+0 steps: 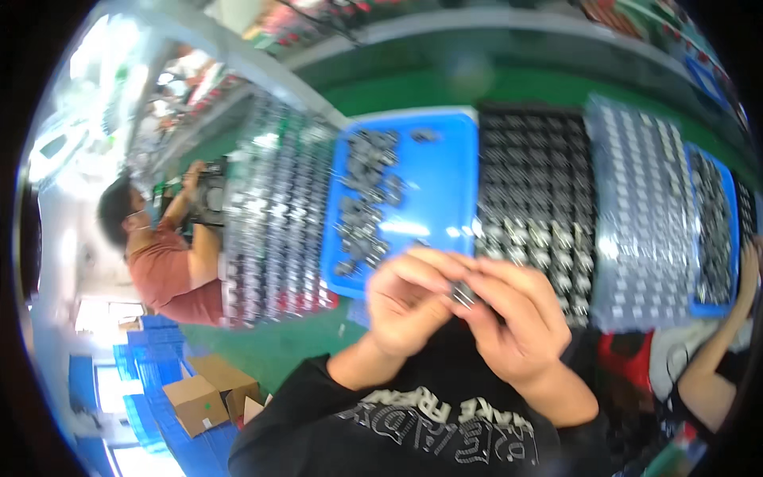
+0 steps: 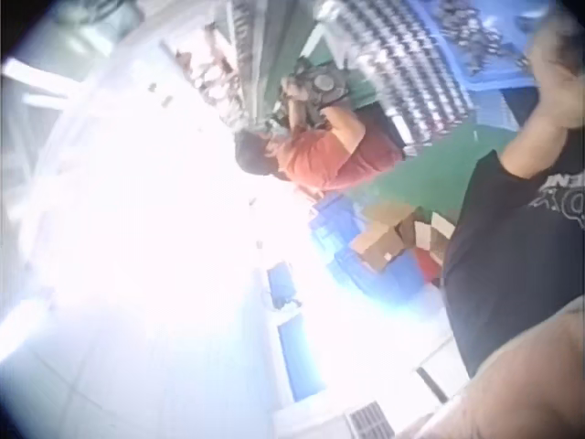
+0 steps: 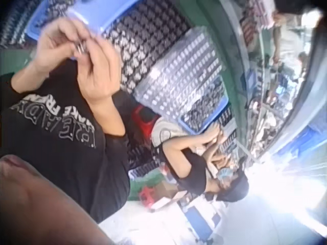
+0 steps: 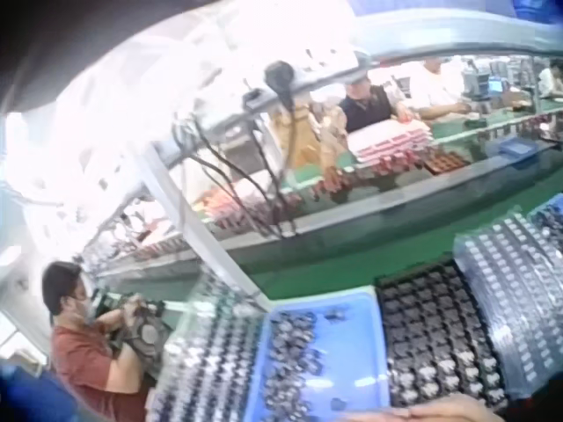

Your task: The recorder is picking up small metallic electronic components, inspecting them, and sorting them into specific slots in plastic trays on a factory assembly line.

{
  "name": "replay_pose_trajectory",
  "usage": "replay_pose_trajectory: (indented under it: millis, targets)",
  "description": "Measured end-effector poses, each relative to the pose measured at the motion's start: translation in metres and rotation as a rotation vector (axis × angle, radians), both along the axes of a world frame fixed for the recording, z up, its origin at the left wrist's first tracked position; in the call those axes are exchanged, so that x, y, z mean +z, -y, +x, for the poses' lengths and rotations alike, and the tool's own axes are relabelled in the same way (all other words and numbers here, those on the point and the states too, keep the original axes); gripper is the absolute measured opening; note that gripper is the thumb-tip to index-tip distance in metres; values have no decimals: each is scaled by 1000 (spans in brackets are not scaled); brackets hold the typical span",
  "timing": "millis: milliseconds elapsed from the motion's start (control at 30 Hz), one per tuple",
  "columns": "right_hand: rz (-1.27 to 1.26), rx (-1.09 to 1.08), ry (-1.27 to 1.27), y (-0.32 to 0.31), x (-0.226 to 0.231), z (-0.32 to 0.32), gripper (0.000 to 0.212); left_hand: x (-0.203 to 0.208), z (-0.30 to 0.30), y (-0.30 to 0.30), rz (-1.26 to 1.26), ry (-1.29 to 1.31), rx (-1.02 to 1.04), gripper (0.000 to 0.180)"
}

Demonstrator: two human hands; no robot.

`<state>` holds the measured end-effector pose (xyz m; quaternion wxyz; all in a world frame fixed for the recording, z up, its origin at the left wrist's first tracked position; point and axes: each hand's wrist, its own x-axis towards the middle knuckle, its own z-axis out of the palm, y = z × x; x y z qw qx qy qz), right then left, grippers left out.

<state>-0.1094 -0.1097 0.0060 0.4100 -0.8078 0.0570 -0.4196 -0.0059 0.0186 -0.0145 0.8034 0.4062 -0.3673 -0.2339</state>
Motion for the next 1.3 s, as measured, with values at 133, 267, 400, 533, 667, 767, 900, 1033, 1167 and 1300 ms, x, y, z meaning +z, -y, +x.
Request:
replay_pose_trajectory:
  millis: [133,267,400,533,667,767,900,1033,1167,1300]
  targets:
    - [103,61,2,-2,5,10,28,6,2,-2,60,84,107,18]
    - [315,104,40,-6,-2,11,19,-1,-2,-8,95,339,322,17]
    - [304,159,-208,-7,-11,-1,16,-22,-12,-16,216,632,514,22]
    - [200,208,-396,15,-11,1,12,-29,-8,-28,511,727,484,30]
    - [-207,-151,-522,73,-17,20,5,-30,10,-40,848,790,463,41]
    - [-398,-86,-612,89,-31,40,7,-33,23,-42,1118,940,576,44]
    - [-625,-120,-795,79,-45,59,14,-40,43,-38,1264,983,566,38]
    - [-548,-41,-860,88,-40,59,13,-43,50,-39,1208,987,620,32]
    - [-219,-125,-879,170,-15,50,31,-39,52,-45,1087,757,622,31]
    - [-290,-717,-876,284,1,41,34,-33,45,-51,940,484,663,29]
